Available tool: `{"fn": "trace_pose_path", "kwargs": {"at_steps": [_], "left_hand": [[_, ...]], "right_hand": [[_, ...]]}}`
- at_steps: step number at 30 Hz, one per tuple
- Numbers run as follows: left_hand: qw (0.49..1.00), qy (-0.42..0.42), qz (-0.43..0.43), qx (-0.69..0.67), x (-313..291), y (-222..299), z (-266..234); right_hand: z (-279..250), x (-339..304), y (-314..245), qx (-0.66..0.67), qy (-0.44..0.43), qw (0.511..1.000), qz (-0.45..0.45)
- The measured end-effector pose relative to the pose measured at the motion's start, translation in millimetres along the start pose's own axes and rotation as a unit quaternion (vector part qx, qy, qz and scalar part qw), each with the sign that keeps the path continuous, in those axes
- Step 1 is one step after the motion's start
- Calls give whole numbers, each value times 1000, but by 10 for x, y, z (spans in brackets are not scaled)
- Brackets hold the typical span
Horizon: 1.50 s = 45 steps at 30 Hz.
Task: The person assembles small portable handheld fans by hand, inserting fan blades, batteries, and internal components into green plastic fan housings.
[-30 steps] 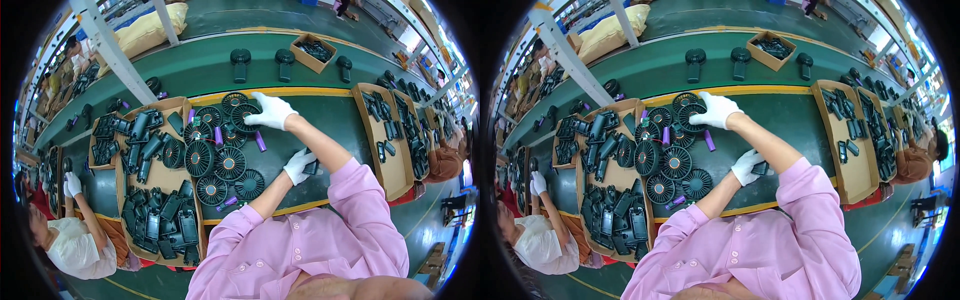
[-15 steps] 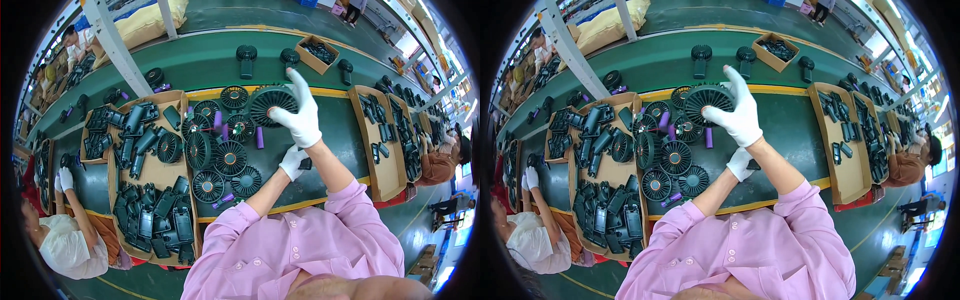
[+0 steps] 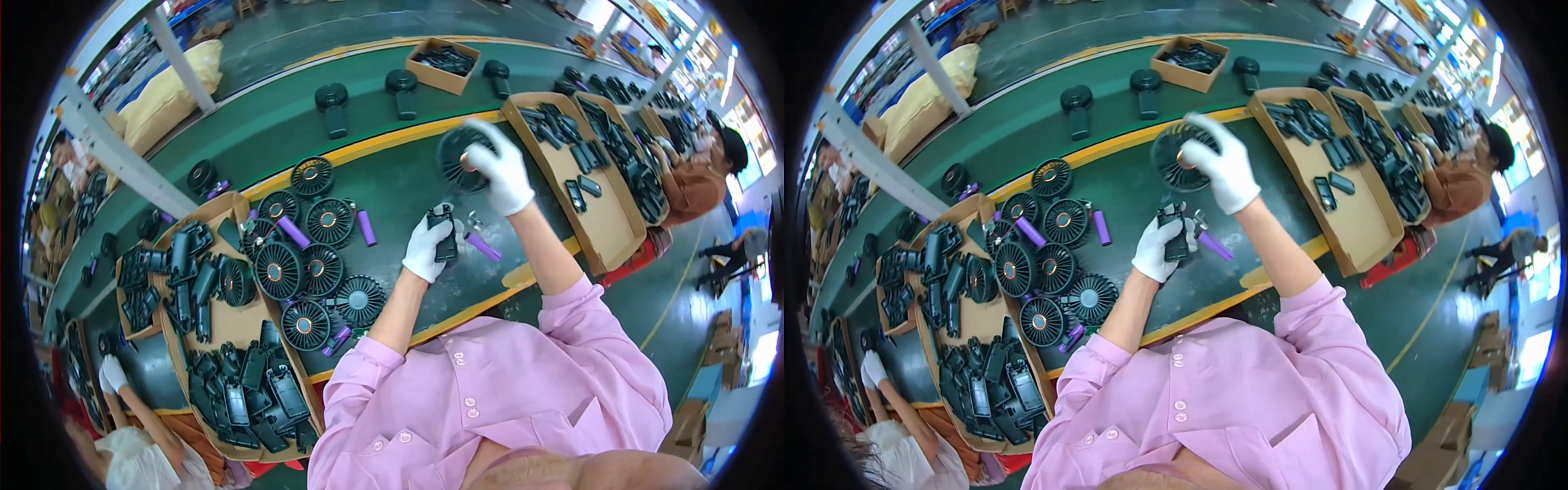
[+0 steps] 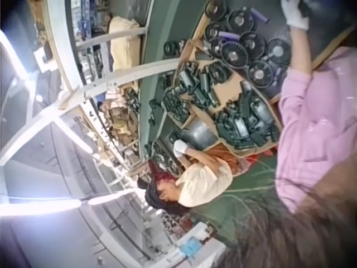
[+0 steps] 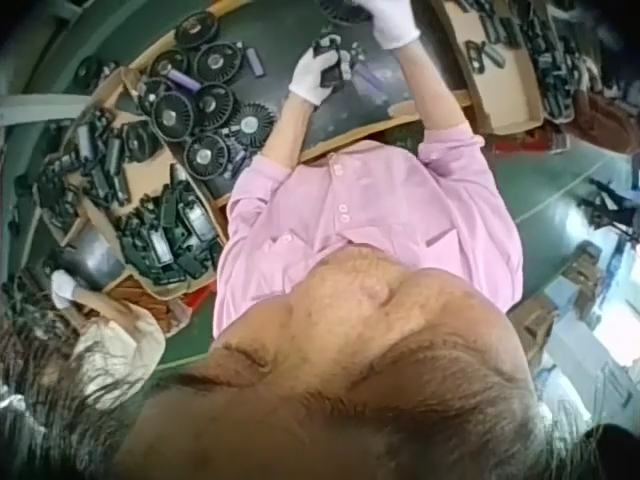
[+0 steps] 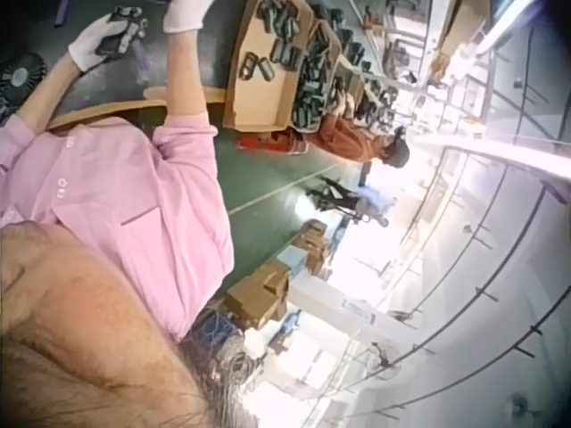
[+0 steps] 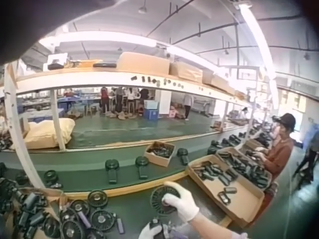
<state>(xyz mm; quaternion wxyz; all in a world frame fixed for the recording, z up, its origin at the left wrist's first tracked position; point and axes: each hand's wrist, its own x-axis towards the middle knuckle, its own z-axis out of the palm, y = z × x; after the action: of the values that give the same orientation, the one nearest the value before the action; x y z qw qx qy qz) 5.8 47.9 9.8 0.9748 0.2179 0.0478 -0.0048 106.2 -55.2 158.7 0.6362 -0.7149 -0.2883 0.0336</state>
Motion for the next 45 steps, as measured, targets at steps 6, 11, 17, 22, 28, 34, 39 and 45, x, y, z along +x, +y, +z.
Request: {"fn": "trace_pose_path", "kwargs": {"at_steps": [6,11,17,22,28,34,39,45], "left_hand": [[987,-31,-80,138,-81,-17,115],[984,-41,-75,156,-119,-8,155],[967,-6,-38,251,-133,-17,181],[959,45,9,280,-181,68,188],[959,41,15,281,-232,178,374],[939,62,60,334,-252,146,213],[958,101,70,258,-249,77,307],[969,100,145,173,-188,14,128]], "right_hand": [[-19,-198,749,25,-24,992,118],[-129,-198,826,28,-47,992,111],[-61,-264,860,-12,-59,994,96],[-162,-461,826,266,-190,907,266],[-337,-610,856,54,-379,910,162],[-286,-650,553,-41,-388,900,193],[-140,-853,793,-291,-212,933,9],[-78,-900,743,-269,-179,946,-6]]}}
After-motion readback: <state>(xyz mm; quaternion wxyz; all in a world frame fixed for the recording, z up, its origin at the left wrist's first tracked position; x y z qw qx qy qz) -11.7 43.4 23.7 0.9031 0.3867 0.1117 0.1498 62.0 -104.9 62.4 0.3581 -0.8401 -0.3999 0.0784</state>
